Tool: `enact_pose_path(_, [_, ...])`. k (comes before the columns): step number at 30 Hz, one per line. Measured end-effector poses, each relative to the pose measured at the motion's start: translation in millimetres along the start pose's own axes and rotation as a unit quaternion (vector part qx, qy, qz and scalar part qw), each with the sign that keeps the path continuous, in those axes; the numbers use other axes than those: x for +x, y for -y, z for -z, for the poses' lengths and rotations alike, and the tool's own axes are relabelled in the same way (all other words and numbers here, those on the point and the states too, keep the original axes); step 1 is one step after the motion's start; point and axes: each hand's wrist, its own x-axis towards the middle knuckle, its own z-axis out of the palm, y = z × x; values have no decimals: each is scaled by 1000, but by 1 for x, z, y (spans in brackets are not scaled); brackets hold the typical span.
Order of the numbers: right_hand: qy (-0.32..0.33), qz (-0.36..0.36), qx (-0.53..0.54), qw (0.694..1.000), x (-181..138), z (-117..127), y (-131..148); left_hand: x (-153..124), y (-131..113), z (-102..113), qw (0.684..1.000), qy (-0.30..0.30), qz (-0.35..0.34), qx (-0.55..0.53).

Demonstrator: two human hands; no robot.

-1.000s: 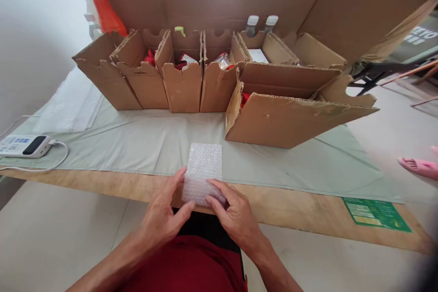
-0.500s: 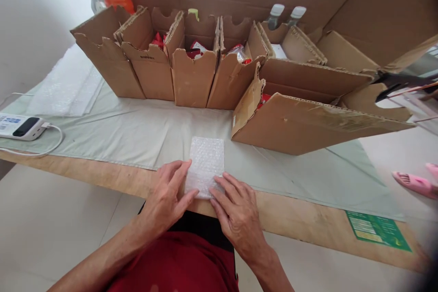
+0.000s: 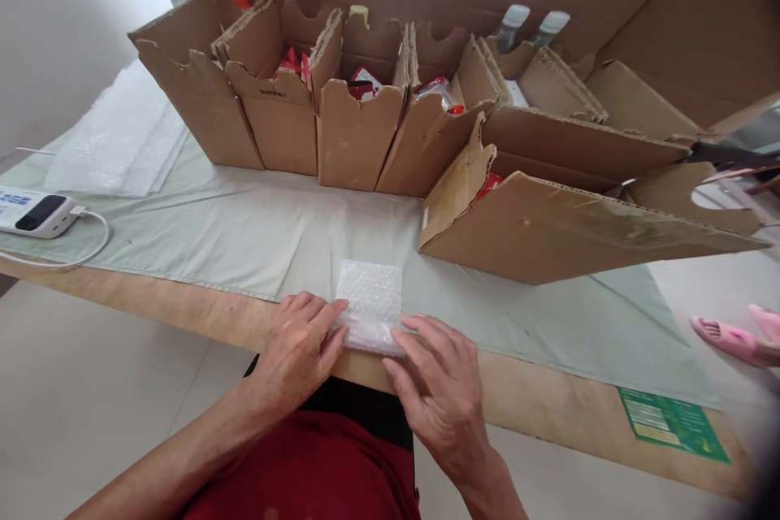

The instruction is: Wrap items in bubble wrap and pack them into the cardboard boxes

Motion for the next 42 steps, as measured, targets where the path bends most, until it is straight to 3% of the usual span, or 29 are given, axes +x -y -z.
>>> enact_pose_path(4, [45, 17, 5, 999, 2, -5, -1, -6, -2, 4, 1000, -20, -13, -14])
enact_pose_path(9, [61, -18, 70, 995, 2, -2, -3, -10, -6, 9, 994, 20, -73, -72])
enact_pose_path(13, [36, -27, 14, 999, -2, 0, -2, 8, -2, 3, 998, 11, -37, -40])
enact_pose_path(16, [65, 0, -15, 998, 3, -7, -3, 19, 5, -1, 1000, 5, -4, 5])
enact_pose_path(18, [82, 4, -23, 996, 10, -15, -7, 15, 9, 0, 999, -21, 25, -4])
enact_pose_path(21, [52, -16, -9, 998, 21, -24, -11, -6, 9, 4, 988, -54, 102, -105])
enact_pose_path(23, [22, -30, 7, 999, 25, -26, -8, -23, 3, 7, 956, -45, 195, -212])
enact_pose_path(27, [3, -33, 70, 997, 22, -19, 11, -30, -21, 9, 834, -24, 377, -403])
enact_pose_path(29, [9, -39, 120, 992, 14, -13, 18, -18, -32, 11, 790, -14, 412, -454])
enact_pose_path(31, [16, -64, 154, 986, 2, -7, 18, -3, -42, 12, 775, 13, 423, -470])
enact_pose_path(34, [59, -180, 206, 960, -15, 5, 8, 8, -53, 8, 779, 63, 422, -460])
enact_pose_path(37, [135, -311, 336, 879, -21, 15, -6, 5, -59, -3, 793, 88, 391, -459])
enact_pose_path(39, [153, -325, 407, 840, -17, 23, -15, 6, -60, -8, 838, 84, 325, -430])
enact_pose_path(42, [126, -290, 403, 859, -7, 49, -30, 37, -58, -3, 942, 23, 129, -308])
